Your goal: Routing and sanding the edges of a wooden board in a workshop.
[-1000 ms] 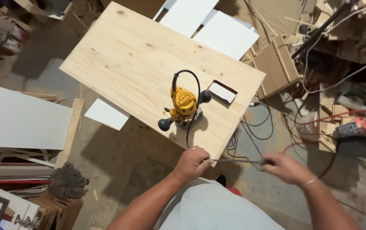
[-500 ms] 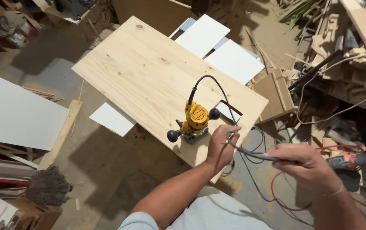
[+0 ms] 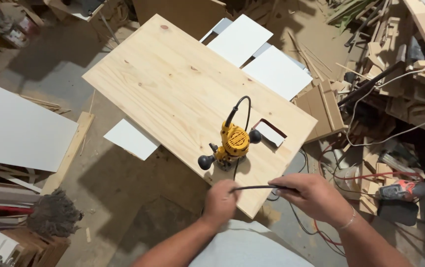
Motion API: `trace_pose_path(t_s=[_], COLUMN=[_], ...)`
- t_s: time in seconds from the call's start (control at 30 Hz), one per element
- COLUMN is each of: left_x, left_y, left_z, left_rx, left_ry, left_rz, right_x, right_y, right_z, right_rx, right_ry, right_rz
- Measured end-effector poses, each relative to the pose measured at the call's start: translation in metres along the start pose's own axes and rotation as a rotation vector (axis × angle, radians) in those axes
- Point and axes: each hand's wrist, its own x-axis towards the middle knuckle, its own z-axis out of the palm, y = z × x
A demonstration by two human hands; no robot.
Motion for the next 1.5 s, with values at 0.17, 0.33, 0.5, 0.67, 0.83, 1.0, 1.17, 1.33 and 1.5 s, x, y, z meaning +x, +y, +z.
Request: trace_pose_path(t_s=[0.17, 0.33, 0.5, 0.67, 0.83, 1.0, 1.17, 1.33, 1.5], left_x=[-0.007, 0.034, 0.084, 0.107, 0.109, 0.087, 0.069, 0.062, 0.06], left_y=[-0.065, -0.124, -0.128, -0.124, -0.089, -0.091, -0.072, -0.094, -0.107], left_z=[-0.043, -0.06, -0.078, -0.091, -0.097, -0.077, -0.061, -0.034, -0.031], left_rx=[-0.069, -0.118, -0.027, 0.363, 0.202, 0.055, 0.161, 0.283, 0.327], left_ry=[0.212, 0.333, 0.1, -0.14, -0.236, -0.18, -0.12, 0.036, 0.044], left_rz=[0.054, -0.518, -0.63, -0.492, -0.557, -0.423, -0.271, -0.145, -0.19], right_x=[0.031, 0.057, 0.058, 0.057, 0.086, 0.108, 0.151, 0.199, 0.207], right_y=[-0.017, -0.036, -0.035, 0.035, 0.072, 0.115, 0.137, 0.124, 0.192], right_z=[-0.012, -0.031, -0.039, -0.023, -0.01, 0.015, 0.018, 0.036, 0.104], right_rx=[-0.124, -0.102, -0.068, -0.002, -0.143, -0.337, -0.48, 0.115, -0.064], right_ry=[-0.051, -0.007, -0.151, -0.353, -0.449, -0.432, -0.082, 0.227, 0.071], right_rz=[-0.236, 0.225, 0.357, 0.527, 0.531, 0.488, 0.426, 0.428, 0.595])
